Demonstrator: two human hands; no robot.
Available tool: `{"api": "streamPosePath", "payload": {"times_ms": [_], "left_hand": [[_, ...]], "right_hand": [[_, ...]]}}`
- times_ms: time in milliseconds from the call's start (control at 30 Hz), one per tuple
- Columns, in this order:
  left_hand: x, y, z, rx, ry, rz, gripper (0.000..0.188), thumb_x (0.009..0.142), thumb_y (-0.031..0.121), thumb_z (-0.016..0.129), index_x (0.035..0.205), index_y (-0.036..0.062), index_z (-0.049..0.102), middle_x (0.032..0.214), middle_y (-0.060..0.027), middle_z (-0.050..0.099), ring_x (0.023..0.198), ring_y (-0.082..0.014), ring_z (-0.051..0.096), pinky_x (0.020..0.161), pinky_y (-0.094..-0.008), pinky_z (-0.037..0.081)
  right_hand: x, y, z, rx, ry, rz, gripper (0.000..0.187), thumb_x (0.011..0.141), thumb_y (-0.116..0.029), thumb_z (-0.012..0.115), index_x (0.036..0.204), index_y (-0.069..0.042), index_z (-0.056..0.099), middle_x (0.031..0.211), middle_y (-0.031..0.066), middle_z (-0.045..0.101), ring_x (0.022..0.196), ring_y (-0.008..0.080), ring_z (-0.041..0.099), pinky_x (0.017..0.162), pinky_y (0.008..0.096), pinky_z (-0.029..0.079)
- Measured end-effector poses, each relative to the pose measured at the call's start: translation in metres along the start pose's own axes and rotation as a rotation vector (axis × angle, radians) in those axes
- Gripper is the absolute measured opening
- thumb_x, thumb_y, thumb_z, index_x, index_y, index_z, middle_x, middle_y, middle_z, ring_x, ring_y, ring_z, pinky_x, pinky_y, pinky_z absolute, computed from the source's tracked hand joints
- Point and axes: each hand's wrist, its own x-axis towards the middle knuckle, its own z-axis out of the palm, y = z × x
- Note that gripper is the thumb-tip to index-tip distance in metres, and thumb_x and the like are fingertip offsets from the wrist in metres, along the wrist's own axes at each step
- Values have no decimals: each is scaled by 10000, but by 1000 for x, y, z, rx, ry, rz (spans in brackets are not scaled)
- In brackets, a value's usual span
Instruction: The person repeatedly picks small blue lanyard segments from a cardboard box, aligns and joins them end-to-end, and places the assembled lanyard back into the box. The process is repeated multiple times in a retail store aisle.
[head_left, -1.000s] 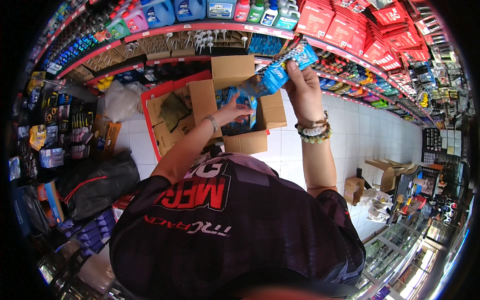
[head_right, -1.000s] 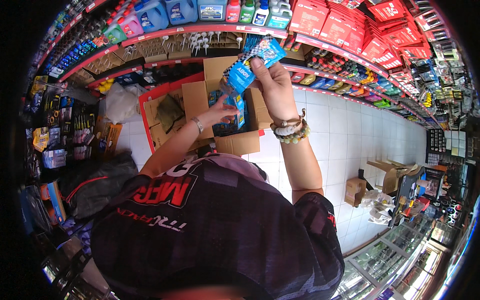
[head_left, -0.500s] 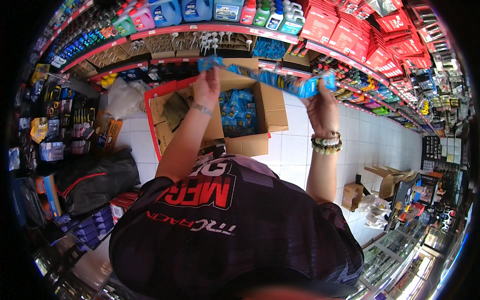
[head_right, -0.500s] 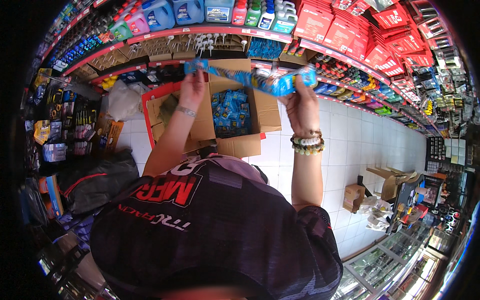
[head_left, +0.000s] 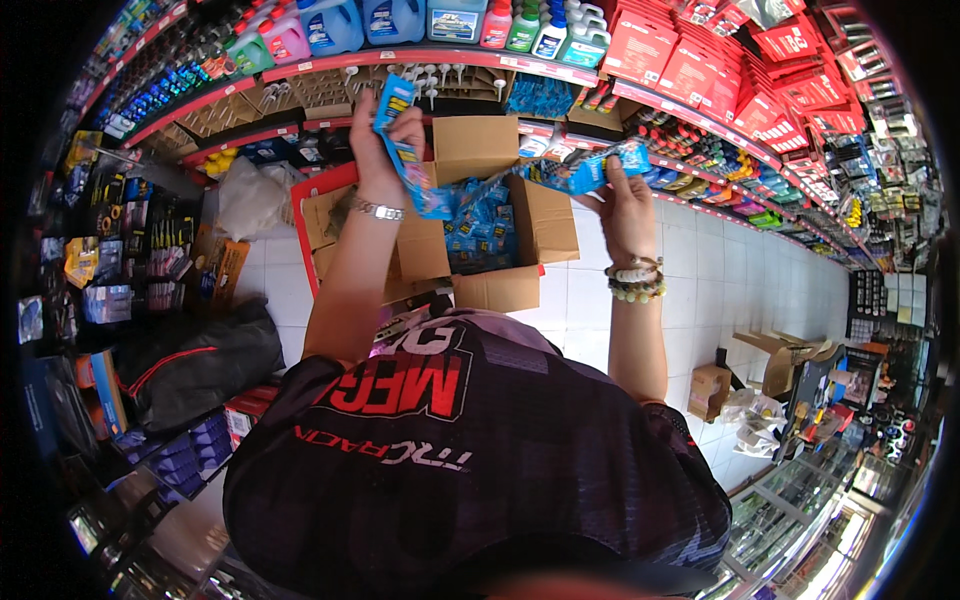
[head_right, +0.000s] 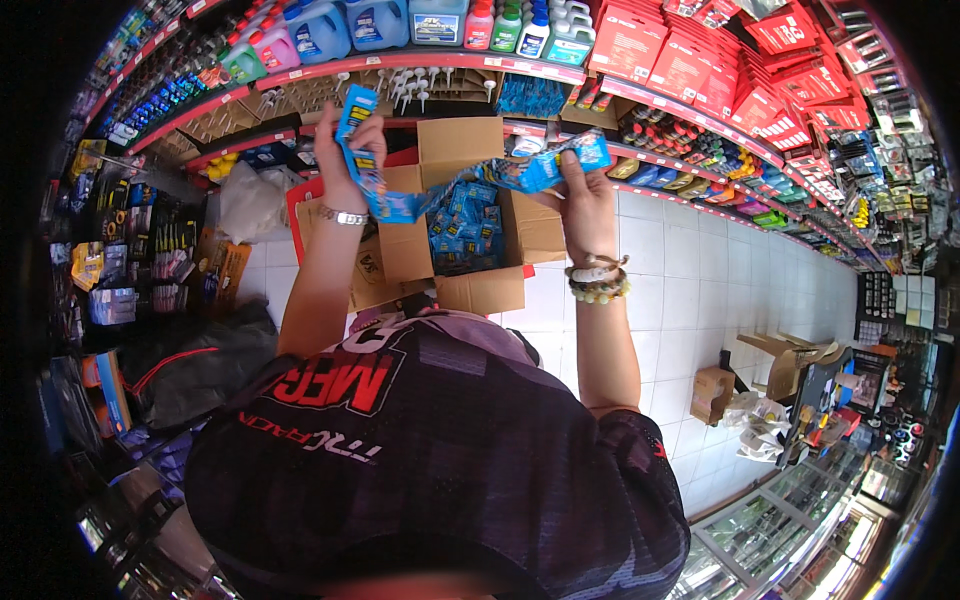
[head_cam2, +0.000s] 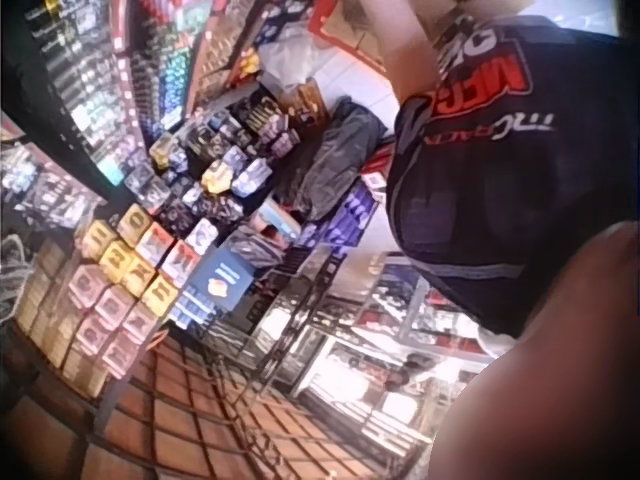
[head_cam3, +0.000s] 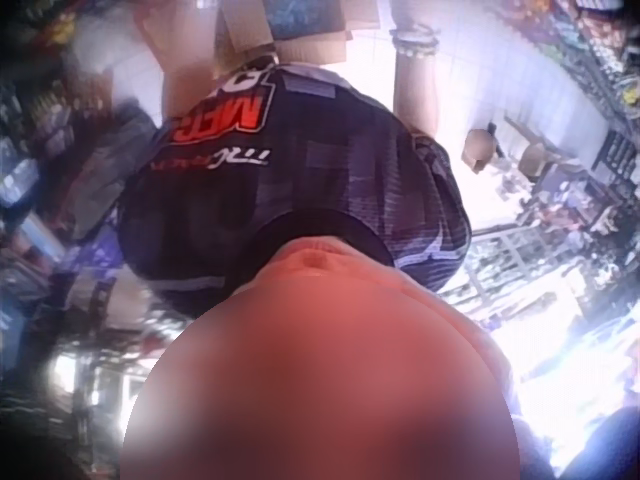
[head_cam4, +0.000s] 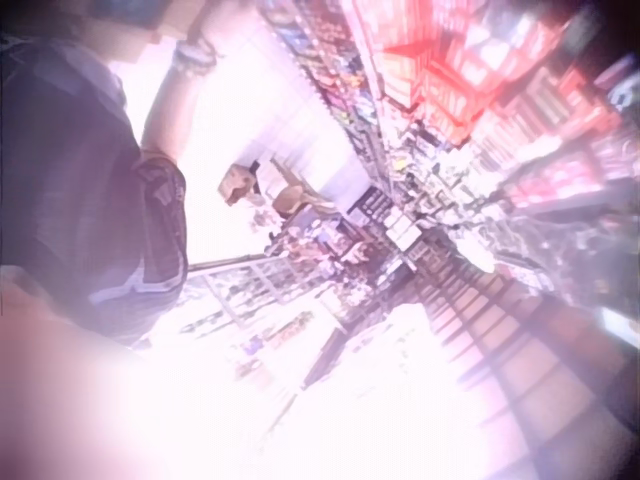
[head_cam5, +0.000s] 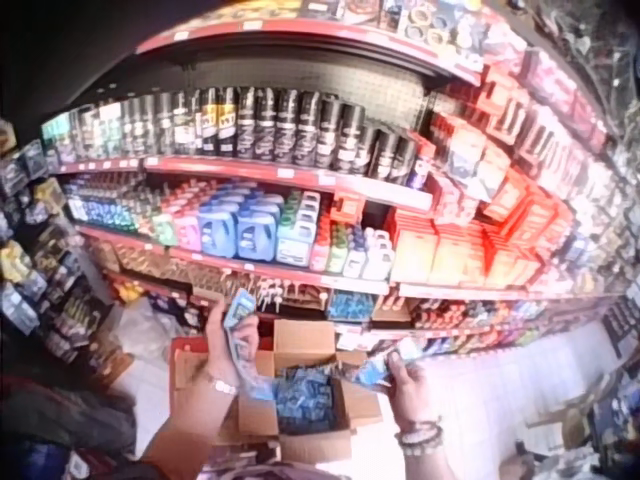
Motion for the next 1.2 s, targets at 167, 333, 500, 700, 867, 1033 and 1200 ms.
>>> {"api": "streamPosePath", "payload": {"times_ms": [167, 333, 500, 700, 867, 1033, 1200], "left_hand": [[1, 8, 33, -421, -191, -165, 313, 739, 115, 656, 912, 27, 411, 682, -23, 356, 464, -80, 332, 390, -185, 315], [-9, 57, 62, 112, -570, 240, 520, 632, 93, 641, 1131, 20, 517, 1003, -85, 499, 756, -115, 484, 683, -285, 430], [-20, 81, 49, 475, -344, 624, 586, 678, 290, 637, 1197, 35, 536, 1255, -151, 482, 1072, -249, 537, 1012, -557, 317], [-42, 50, 43, 1787, 18, 1015, 470, 828, 38, 587, 1288, 45, 491, 1346, -112, 483, 1225, -248, 462, 1047, -389, 352], [-47, -51, -6, 1918, -449, -66, 411, 899, 303, 640, 1190, 26, 550, 1108, -78, 594, 1048, -161, 544, 908, -307, 424], [-56, -61, -11, 1822, -495, -571, 290, 930, 276, 602, 960, -12, 619, 789, -51, 632, 718, -96, 556, 658, -287, 458], [-67, -89, 20, 1890, -754, -826, 282, 949, 251, 566, 893, -24, 594, 716, -71, 621, 617, -103, 527, 591, -284, 444]], "right_hand": [[12, 35, -23, 266, -135, 275, 244, 987, -205, 488, 1064, 15, 558, 967, 130, 672, 843, 211, 689, 735, 350, 604], [31, 52, -74, 546, 2, 391, 252, 992, -195, 469, 1108, 18, 538, 995, 141, 665, 875, 239, 684, 764, 338, 601], [22, 45, -61, 513, 53, 76, 223, 976, -196, 500, 1095, -19, 565, 1004, 140, 677, 858, 238, 695, 749, 348, 601], [7, 26, -3, 191, -171, 48, 222, 922, -91, 580, 1120, -7, 527, 1020, 131, 649, 892, 263, 681, 762, 400, 600], [3, 42, 27, 32, -355, 247, 273, 896, -68, 621, 1141, 42, 575, 1050, 107, 648, 892, 205, 665, 758, 339, 599], [5, 8, -22, -119, -701, 347, 409, 929, -209, 607, 1220, 61, 508, 1120, 116, 621, 961, 179, 635, 879, 309, 529], [12, -11, -19, -637, -1164, 99, 499, 950, -455, 519, 1066, 16, 638, 1033, 93, 658, 865, 173, 629, 798, 307, 491]]}}
